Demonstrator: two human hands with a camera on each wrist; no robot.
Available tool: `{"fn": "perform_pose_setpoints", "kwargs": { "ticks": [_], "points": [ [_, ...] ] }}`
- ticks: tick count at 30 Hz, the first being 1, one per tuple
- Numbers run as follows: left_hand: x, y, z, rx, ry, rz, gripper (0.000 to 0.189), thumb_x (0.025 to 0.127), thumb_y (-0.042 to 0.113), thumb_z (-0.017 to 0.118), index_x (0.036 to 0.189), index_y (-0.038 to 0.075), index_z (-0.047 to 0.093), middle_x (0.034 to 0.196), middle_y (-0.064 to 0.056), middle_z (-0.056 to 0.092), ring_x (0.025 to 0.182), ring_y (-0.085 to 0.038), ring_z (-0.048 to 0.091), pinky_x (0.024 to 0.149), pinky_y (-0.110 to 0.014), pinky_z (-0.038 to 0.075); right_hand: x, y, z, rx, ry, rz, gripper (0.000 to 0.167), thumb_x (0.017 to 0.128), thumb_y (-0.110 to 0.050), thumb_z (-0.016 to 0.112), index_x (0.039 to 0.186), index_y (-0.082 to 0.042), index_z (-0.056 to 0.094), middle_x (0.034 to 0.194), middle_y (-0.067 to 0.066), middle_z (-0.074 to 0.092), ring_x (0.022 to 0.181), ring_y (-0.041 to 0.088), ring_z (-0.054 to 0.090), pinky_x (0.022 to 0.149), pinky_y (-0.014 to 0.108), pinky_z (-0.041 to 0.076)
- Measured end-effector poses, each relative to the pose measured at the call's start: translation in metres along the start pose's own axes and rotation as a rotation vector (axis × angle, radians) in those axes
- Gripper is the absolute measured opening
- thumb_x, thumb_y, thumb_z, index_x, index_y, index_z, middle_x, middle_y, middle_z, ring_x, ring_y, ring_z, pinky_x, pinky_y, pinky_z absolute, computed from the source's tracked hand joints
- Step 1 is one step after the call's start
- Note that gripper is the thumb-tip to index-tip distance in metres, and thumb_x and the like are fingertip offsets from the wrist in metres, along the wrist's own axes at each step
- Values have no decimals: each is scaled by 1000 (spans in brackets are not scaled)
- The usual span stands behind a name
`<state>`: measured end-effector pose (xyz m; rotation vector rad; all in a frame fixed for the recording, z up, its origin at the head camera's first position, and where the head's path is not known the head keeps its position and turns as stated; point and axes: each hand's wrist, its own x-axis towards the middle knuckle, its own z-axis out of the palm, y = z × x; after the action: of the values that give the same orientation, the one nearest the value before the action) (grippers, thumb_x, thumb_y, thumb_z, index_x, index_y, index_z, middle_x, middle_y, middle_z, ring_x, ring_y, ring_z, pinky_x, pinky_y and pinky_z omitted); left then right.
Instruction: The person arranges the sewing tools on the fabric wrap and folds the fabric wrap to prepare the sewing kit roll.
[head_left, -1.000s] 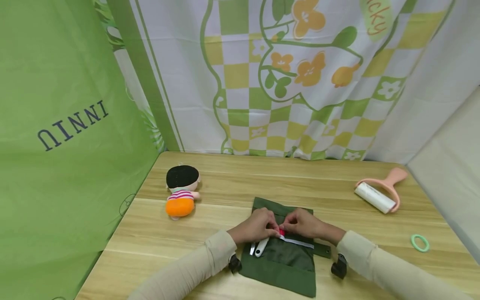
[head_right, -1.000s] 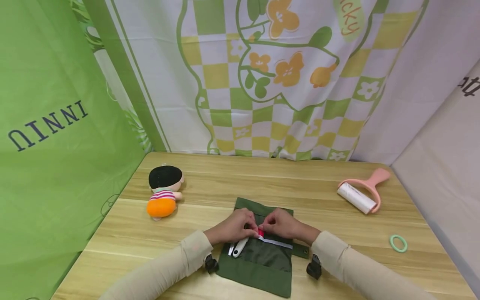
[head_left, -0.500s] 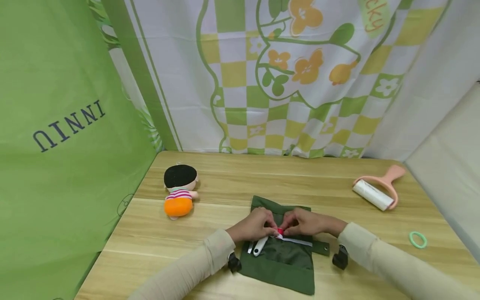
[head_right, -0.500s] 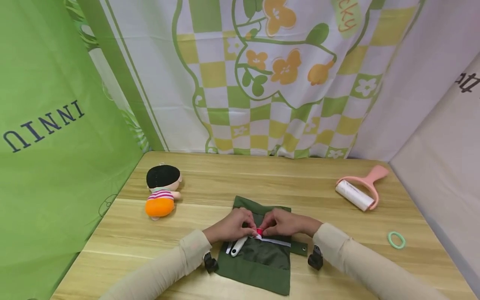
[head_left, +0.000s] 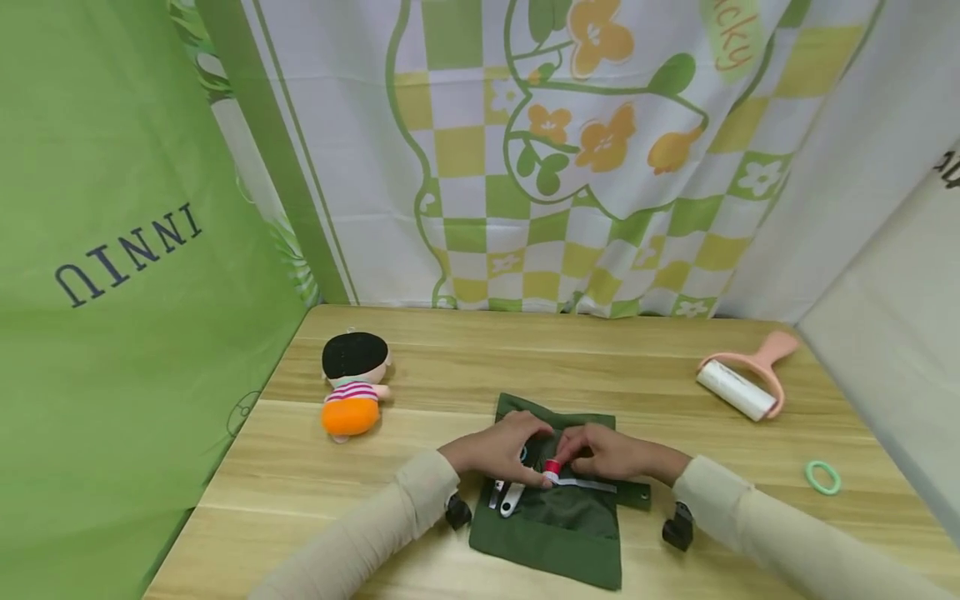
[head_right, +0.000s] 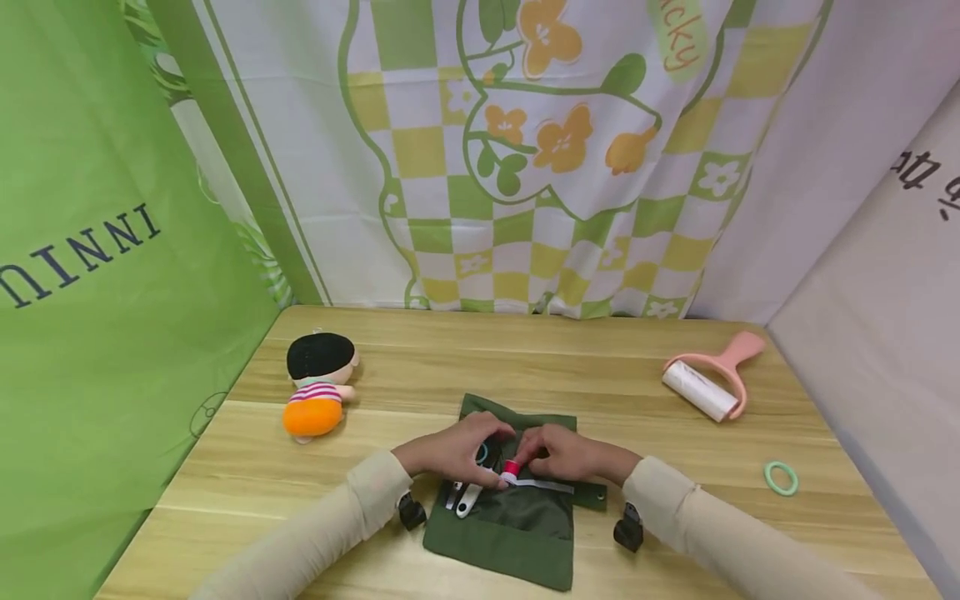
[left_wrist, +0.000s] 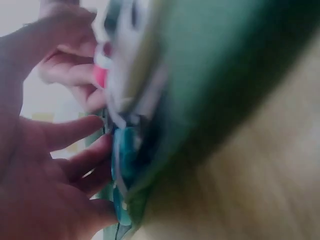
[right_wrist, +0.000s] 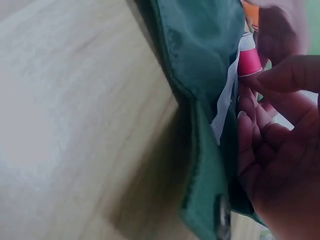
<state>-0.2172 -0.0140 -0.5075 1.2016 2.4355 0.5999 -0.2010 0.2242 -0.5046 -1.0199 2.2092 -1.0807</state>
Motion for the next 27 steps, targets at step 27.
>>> {"fn": "perform_pose_setpoints", "kwargs": {
  "ticks": [27],
  "points": [
    [3,5,4,340,-36,108,94,77,62,78,149,9,48,145,-7,41,137,-20,39,119,-37,31,-4,1,7,-57,-1,-49,25,92,-3,62,111,-5,78,106,8,65,91,2,52,80,20,45]
  ]
}}
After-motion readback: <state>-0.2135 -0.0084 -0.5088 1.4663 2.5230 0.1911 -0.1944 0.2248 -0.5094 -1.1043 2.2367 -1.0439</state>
